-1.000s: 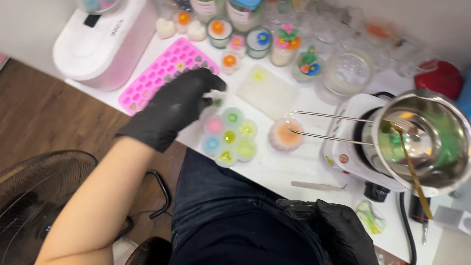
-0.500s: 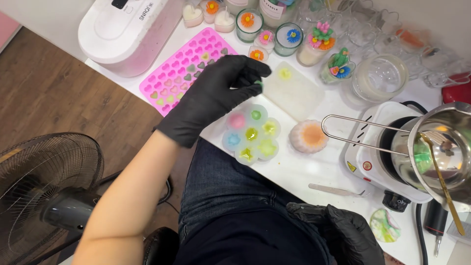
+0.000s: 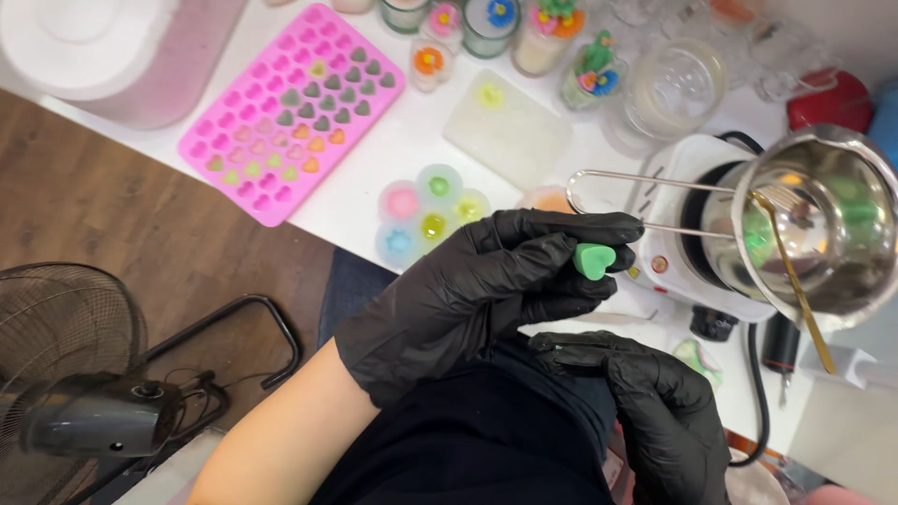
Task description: Popping wax hearts from a mold and melting them in a pot on an electric heater.
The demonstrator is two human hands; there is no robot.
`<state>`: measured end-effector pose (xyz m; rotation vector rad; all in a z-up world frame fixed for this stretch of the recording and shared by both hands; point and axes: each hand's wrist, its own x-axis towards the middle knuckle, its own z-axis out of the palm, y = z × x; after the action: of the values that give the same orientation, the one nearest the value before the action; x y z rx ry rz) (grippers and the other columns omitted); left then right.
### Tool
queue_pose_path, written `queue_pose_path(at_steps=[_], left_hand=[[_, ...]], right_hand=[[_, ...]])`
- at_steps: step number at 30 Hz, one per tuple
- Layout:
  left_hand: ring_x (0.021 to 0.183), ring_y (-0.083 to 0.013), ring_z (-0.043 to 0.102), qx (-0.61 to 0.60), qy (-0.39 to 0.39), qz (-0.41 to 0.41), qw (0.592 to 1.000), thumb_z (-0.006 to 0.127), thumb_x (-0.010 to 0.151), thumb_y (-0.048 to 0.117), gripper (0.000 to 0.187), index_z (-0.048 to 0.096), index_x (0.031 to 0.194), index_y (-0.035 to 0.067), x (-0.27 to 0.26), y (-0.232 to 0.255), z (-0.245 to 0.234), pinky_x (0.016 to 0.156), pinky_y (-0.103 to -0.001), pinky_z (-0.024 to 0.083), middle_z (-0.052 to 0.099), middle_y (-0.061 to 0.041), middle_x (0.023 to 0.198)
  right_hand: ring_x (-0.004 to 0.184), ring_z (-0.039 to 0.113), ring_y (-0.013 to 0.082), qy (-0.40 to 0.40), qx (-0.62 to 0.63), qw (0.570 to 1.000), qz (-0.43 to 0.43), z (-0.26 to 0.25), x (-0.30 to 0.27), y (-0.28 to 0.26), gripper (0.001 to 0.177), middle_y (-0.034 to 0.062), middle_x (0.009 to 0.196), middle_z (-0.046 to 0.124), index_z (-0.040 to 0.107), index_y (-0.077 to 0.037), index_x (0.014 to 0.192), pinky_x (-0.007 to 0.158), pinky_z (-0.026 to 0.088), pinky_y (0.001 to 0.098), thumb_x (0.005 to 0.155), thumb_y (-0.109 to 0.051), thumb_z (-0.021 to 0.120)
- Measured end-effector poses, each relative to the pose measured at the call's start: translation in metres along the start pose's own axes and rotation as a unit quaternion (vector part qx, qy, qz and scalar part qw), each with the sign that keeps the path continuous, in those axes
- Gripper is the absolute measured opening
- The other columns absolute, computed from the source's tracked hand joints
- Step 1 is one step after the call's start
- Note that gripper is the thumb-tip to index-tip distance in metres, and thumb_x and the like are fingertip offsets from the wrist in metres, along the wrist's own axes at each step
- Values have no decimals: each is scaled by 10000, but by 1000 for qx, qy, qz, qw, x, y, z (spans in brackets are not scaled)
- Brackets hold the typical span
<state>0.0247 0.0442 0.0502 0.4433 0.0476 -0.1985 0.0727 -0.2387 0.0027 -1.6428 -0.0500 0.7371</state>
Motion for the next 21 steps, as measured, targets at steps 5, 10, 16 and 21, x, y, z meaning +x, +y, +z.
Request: queue_pose_path(at_steps=[5, 10, 16, 21], left_hand=[[1301, -221, 611, -39, -24, -20, 999, 597, 1099, 139, 458, 528, 1502, -69, 0, -18, 5, 1170, -386, 483, 591, -162, 1491], [1303, -229, 610, -44, -20, -32, 998, 586, 1107, 124, 453, 532, 1498, -98, -1, -25, 10, 1168, -385, 486, 595, -186, 1487], [1295, -246, 619, -71, -3, -45, 996, 567, 1108, 150, 458, 528, 1477, -118, 1, -29, 12, 1147, -383, 489, 617, -211, 1435], [1299, -251, 622, -81, 9, -52, 995, 577, 1092, 113, 449, 523, 1458, -142, 1, -30, 11, 1173, -378, 478, 621, -227, 1410]], right_hand=[[996, 713, 230, 87, 14, 996, 5, -20, -11, 18, 265, 194, 1126, 777, 751, 80, 1128, 917, 551, 378, 932, -41, 620], [1006, 704, 206, 88, 36, 995, -26, -33, -14, 40, 259, 173, 1136, 770, 741, 72, 1148, 931, 546, 359, 944, -55, 644], [989, 680, 181, 125, -13, 992, -26, -41, -12, 60, 234, 154, 1137, 766, 746, 37, 1146, 920, 535, 346, 937, -51, 689], [1057, 701, 199, 61, -16, 996, -68, -31, -9, 44, 224, 160, 1138, 771, 756, 41, 1128, 984, 537, 349, 953, -62, 661]])
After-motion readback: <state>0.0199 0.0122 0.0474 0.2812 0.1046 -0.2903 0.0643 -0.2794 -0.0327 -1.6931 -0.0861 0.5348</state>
